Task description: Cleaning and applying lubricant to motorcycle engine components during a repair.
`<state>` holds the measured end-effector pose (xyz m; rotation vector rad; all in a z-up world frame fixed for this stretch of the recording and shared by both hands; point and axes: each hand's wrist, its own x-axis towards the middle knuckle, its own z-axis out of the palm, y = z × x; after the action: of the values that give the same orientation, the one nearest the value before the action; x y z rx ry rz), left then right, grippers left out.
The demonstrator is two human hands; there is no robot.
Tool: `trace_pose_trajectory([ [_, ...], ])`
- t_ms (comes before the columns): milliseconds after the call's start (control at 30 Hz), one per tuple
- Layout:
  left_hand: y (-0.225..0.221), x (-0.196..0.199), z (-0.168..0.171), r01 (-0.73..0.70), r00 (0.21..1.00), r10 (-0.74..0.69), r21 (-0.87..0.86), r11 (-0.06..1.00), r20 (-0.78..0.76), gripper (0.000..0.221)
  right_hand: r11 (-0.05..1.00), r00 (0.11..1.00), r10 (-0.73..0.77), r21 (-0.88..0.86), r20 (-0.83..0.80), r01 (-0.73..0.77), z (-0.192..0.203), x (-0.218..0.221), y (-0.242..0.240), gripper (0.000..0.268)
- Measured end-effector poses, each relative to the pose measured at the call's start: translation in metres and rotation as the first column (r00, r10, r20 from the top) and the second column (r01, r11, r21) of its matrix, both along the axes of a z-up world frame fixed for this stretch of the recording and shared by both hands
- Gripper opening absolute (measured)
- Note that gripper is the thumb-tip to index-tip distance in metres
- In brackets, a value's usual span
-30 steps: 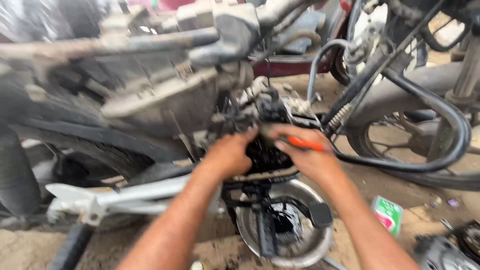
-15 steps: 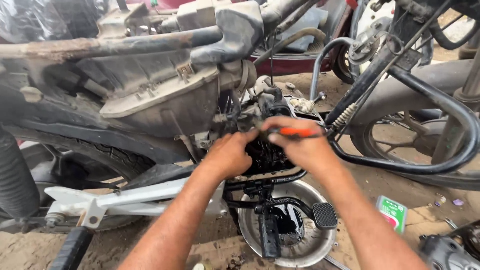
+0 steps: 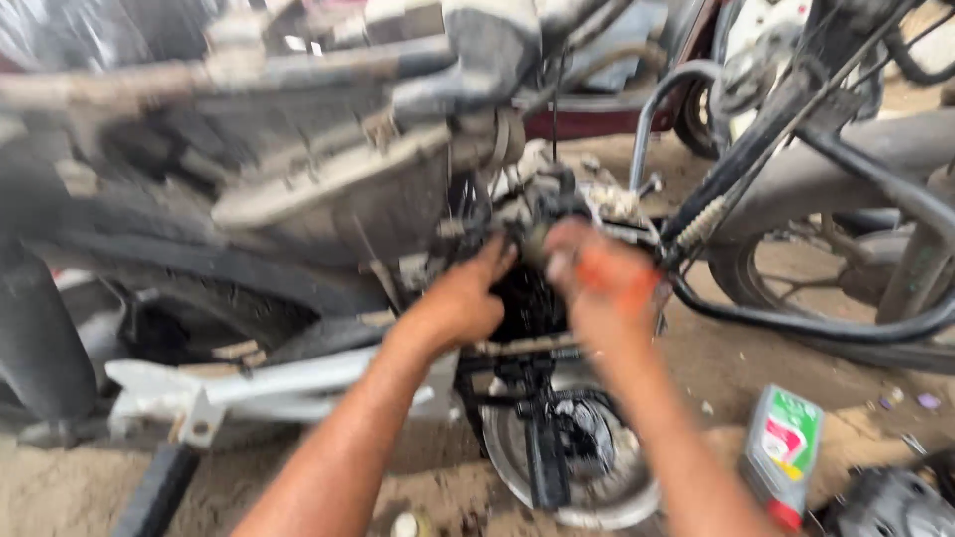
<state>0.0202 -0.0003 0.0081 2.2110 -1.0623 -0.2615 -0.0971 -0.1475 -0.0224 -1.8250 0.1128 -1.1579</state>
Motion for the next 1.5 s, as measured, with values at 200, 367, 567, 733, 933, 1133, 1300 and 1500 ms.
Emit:
trace_pose_trajectory([
  [200,0.006,0.010,0.005,0.031,0.997,-0.028,-0.035,0.999,0.075,0.083,0.897,0.968,-0.206,-0.367,0.140,0.245,-0.039,-0.001,0.040,0.022],
  [367,0.011,0.010,0.009,0.066,0.986,-0.072,0.041,0.997,0.151,0.085,0.910,0.987,-0.097,-0.413,-0.130,0.035,-0.105,0.012,0.077,0.022],
  [567,0.007,0.001,0.006,0.002,0.992,-0.011,0.073,0.997,0.128,0.071,0.989,0.999,-0.046,-0.138,-0.014,0.043,-0.135,0.041,0.053,0.029],
  [733,-0.001,0.005,0.007,-0.026,0.978,0.003,0.104,0.994,0.207,0.080,0.980,0.996,-0.082,-0.176,0.043,0.088,-0.101,0.021,0.080,0.026],
  [933,-0.004,-0.022,0.016,-0.088,0.933,-0.002,0.233,0.968,0.361,0.070,0.998,0.870,-0.036,-0.070,-0.491,0.002,-0.108,-0.012,0.053,0.025],
  [1133,-0.030,-0.012,-0.007,-0.001,0.920,-0.039,0.101,0.995,0.390,0.074,0.994,0.477,-0.107,-0.102,-0.872,0.035,-0.142,-0.128,0.010,0.038],
  [1300,-0.027,-0.001,-0.010,0.068,0.919,-0.096,0.087,0.994,0.383,0.070,0.993,0.066,-0.118,-0.119,-0.991,0.000,-0.256,-0.110,-0.020,0.029],
  [1500,-0.026,-0.008,-0.004,0.035,0.941,-0.108,0.225,0.974,0.320,0.086,0.969,0.789,-0.209,-0.231,-0.578,0.087,-0.334,-0.035,-0.044,0.040],
])
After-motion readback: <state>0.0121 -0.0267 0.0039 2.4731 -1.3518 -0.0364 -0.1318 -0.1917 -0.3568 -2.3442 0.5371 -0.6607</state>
